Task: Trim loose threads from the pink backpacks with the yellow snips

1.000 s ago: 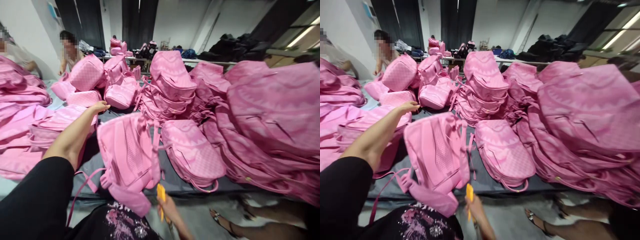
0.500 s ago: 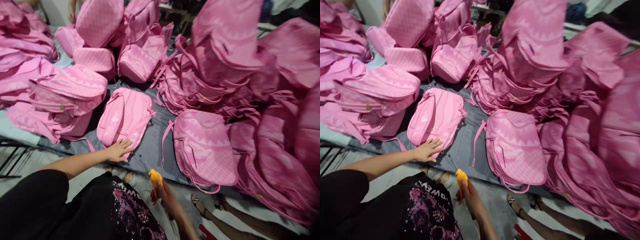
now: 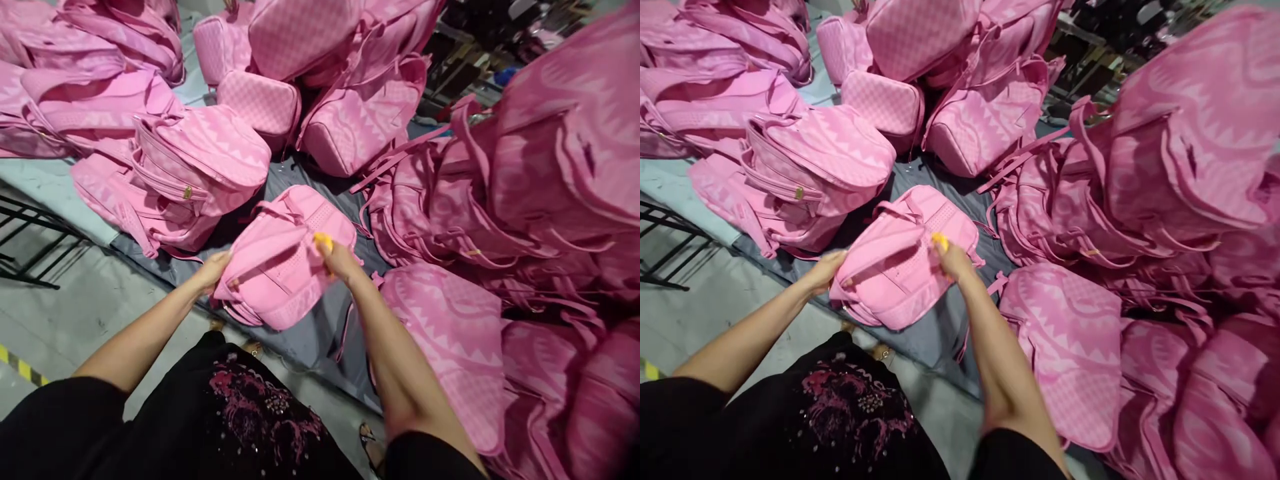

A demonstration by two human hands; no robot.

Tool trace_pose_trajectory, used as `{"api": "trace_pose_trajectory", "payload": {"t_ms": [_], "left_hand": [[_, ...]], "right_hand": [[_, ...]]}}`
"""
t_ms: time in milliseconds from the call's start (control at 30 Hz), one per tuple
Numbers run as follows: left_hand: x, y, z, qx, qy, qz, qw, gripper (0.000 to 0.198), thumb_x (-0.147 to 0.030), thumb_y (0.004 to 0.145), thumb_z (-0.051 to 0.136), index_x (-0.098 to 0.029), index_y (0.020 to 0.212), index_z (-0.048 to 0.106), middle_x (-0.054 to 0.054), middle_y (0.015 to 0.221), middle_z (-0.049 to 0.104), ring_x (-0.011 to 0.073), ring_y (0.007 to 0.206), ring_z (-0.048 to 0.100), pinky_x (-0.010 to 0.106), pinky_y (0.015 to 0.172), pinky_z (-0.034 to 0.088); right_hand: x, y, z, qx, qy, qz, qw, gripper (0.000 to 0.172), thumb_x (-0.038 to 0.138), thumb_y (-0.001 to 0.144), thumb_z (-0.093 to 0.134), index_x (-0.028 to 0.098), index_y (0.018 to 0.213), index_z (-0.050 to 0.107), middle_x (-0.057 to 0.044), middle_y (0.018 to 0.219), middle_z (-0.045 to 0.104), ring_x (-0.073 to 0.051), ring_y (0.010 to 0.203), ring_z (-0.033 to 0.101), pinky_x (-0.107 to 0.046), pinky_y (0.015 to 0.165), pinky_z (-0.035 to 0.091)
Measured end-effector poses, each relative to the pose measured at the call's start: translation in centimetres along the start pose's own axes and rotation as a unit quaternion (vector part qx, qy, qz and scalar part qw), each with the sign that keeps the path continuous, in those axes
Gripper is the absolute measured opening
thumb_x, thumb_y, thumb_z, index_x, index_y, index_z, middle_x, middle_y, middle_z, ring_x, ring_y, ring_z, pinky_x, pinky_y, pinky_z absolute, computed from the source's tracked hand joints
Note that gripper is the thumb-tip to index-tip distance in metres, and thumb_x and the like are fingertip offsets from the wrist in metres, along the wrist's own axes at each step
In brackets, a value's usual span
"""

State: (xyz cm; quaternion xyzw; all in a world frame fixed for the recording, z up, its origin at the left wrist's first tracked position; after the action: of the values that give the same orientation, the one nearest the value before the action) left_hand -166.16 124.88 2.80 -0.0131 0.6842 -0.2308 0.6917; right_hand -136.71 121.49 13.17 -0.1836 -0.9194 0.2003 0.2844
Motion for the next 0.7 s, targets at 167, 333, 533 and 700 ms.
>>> {"api": "trace_pose_trajectory", "payload": {"t_ms": [167, 333, 533, 700], "left_hand": [[1.6, 0.0, -2.8, -0.03, -0.177, -0.089, 0.98, 0.031, -0.04, 0.087, 0.07, -0.015, 0.103, 0.058, 0.003, 0.072, 0.068, 0.0148, 0.054, 0.068, 0.021, 0.046, 0.052], [2.2, 3.3, -0.9, 0.014, -0.161, -0.198, 0.967, 0.031, -0.044, 0.098, 0.052, -0.017, 0.111, 0.057, 0.008, 0.074, 0.071, 0.0164, 0.052, 0.066, 0.023, 0.044, 0.05], [-1.6, 4.3, 1.6, 0.038, 0.182, -0.003, 0.983, 0.047, -0.038, 0.099, 0.047, -0.025, 0.144, 0.049, 0.013, 0.114, 0.068, 0.0255, 0.107, 0.066, 0.042, 0.094, 0.053], [-5.1, 0.2, 10.2, 0.111, 0.498, 0.233, 0.828, 0.062, -0.036, 0.091, 0.061, -0.025, 0.15, 0.045, 0.018, 0.165, 0.021, 0.0423, 0.15, 0.021, 0.062, 0.117, 0.022]], "right_hand": [[-0.3, -2.2, 2.6, 0.109, -0.04, 0.021, 0.993, 0.046, 0.053, 0.101, 0.043, 0.013, 0.113, 0.063, 0.002, 0.056, 0.056, -0.011, 0.041, 0.048, -0.021, 0.046, 0.037], [1.4, -4.0, 1.4, 0.131, -0.007, 0.002, 0.991, 0.051, 0.058, 0.099, 0.043, 0.013, 0.108, 0.064, 0.003, 0.053, 0.054, -0.011, 0.04, 0.046, -0.021, 0.044, 0.036], [3.5, -5.8, -0.4, 0.139, -0.047, 0.02, 0.989, 0.048, 0.058, 0.098, 0.044, 0.016, 0.107, 0.065, 0.001, 0.055, 0.058, -0.014, 0.044, 0.051, -0.024, 0.047, 0.039], [0.2, -4.5, -7.1, -0.073, -0.196, 0.141, 0.968, 0.046, 0.047, 0.101, 0.042, 0.009, 0.116, 0.063, -0.005, 0.06, 0.063, -0.017, 0.048, 0.057, -0.026, 0.055, 0.042]]}}
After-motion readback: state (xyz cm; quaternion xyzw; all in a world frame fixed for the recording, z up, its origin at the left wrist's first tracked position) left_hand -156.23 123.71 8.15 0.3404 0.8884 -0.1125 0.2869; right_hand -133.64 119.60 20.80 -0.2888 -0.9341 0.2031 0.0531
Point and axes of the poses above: each hand's wrist, its own y-axis towards the middle knuckle, its own z-axis out of the palm, x = y × z, the point moved 8 cm from there along y, towards the middle knuckle
